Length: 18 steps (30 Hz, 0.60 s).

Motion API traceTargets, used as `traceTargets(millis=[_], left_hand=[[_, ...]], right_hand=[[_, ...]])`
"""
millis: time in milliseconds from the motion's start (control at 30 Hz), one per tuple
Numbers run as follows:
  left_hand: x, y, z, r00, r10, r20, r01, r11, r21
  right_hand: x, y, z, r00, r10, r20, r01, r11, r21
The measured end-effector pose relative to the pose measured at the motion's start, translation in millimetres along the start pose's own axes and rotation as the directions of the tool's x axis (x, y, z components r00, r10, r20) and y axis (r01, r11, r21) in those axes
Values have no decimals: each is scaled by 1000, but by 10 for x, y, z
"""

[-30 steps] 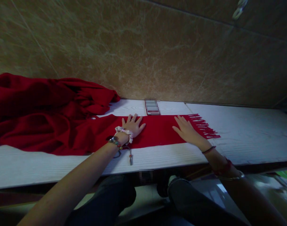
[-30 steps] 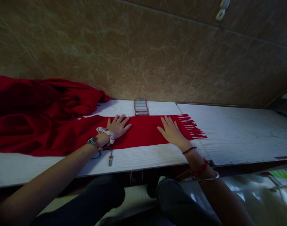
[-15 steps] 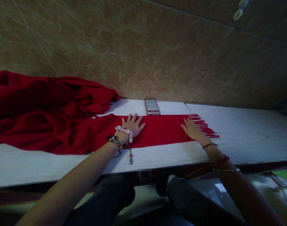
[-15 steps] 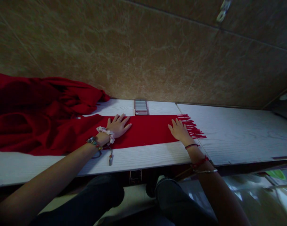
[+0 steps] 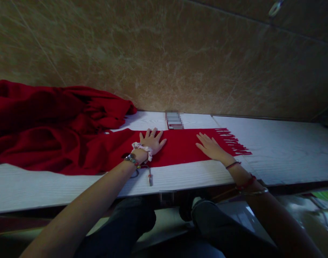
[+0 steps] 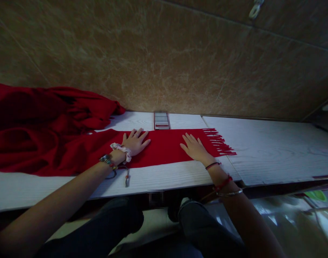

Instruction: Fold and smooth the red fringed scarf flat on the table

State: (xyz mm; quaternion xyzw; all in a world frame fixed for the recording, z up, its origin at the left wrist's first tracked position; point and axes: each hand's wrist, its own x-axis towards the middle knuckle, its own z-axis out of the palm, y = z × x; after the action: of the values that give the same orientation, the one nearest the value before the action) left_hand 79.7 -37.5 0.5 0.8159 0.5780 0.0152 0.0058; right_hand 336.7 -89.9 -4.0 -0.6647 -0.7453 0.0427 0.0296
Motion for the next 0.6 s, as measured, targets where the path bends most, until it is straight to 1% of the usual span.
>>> traceTargets(millis=[100,167,233,267,300,367,433,467,500,567,600], left_hand=[[4,-2,7,1000,-1,0,1,1000,-12],[2,-1,12,1000,-3,5,3,1000,-20],[-7,4,16,1000,-11,-10,11,1000,-21],[-14,9,16,999,-10,-34,10,1000,-14],[-23,14,14,998,-3,-60,3,1000,-5],[-45,24,4,998,29,-64,-29,1000,0],[-67,29,-10,997,71,7,-71,997,-23],[-77,27,-14,995,86,47,-84,996,-40],[-85,24,-16,993,97,74,-93,994,-53],[-95,13,-11,992,104,72,-100,993,-57],[-97,8,-6,993,104,62,-101,993,-56]], right_hand=[[10,315,-6,990,138,-29,-139,990,-26],[9,458,-18,972,219,-79,-223,974,-38],[15,480,-45,953,263,-149,-272,961,-42],[24,433,-63,949,258,-179,-268,963,-34],[36,347,-81,953,229,-199,-237,971,-19],[66,76,-103,972,107,-209,-102,994,32],[91,-252,-94,979,-72,-192,90,992,84],[97,-402,-76,971,-161,-175,179,979,93],[98,-525,-53,963,-229,-145,243,966,88],[83,-654,1,948,-306,-87,312,949,54],[68,-653,25,946,-317,-62,320,947,34]])
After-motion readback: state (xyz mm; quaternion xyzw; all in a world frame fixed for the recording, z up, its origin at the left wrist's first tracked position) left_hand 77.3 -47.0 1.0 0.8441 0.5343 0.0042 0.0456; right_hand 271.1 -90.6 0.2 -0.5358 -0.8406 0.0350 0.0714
